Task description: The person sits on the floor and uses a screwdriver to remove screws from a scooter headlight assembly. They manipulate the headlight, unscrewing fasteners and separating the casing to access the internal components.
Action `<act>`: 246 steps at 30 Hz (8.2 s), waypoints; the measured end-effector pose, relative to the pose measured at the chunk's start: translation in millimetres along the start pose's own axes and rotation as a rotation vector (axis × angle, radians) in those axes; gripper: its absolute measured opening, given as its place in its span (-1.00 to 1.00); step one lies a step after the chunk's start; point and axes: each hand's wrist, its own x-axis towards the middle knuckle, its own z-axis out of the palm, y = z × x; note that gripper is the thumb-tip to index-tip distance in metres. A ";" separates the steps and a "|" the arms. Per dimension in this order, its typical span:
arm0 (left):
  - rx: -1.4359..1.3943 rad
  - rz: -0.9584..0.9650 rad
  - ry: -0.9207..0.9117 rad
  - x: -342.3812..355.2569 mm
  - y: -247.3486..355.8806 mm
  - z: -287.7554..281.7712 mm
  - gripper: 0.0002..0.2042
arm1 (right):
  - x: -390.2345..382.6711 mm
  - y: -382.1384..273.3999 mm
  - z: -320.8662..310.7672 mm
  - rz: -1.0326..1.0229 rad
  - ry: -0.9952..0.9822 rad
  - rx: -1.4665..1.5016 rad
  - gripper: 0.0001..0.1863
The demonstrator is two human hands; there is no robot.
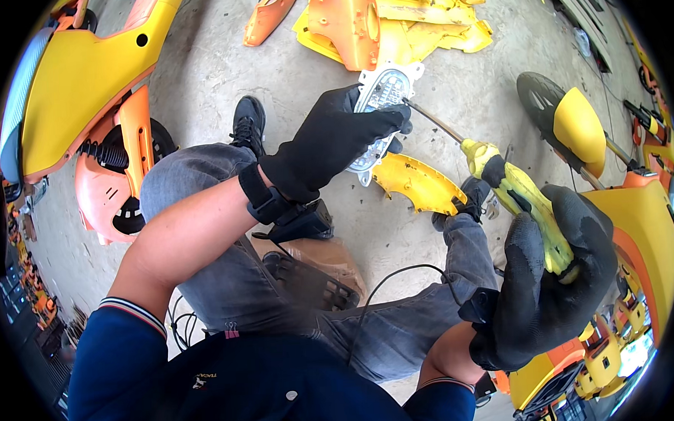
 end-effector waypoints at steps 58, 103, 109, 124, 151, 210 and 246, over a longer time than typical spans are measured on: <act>0.250 0.063 0.046 -4.1 -15.3 1.8 -0.71 | 1.3 -23.5 -3.6 0.196 -0.213 -0.317 -0.63; 0.294 0.115 -0.129 -14.2 -42.6 11.0 -0.74 | 34.4 -46.8 -38.5 0.019 -0.813 -0.335 -0.69; 0.219 0.086 -0.140 -17.4 -35.9 17.3 -0.76 | 27.0 -55.7 -39.4 -0.513 -0.875 -0.965 -0.65; 0.351 0.178 -0.163 -23.6 -44.9 12.5 -0.72 | 23.9 -37.7 -47.0 0.577 -0.846 -0.149 -0.67; 0.261 0.130 -0.188 -24.9 -50.3 21.9 -0.71 | 4.4 -50.8 -49.9 0.511 -0.887 -0.150 -0.72; -0.133 -0.110 -0.325 -33.2 -15.1 24.6 -0.73 | -6.0 -60.2 -77.1 0.242 -0.661 -0.411 -0.55; 0.060 -0.009 -0.315 -40.7 -7.5 26.3 -0.68 | -6.6 -68.2 -65.2 0.053 -0.673 -0.532 -0.51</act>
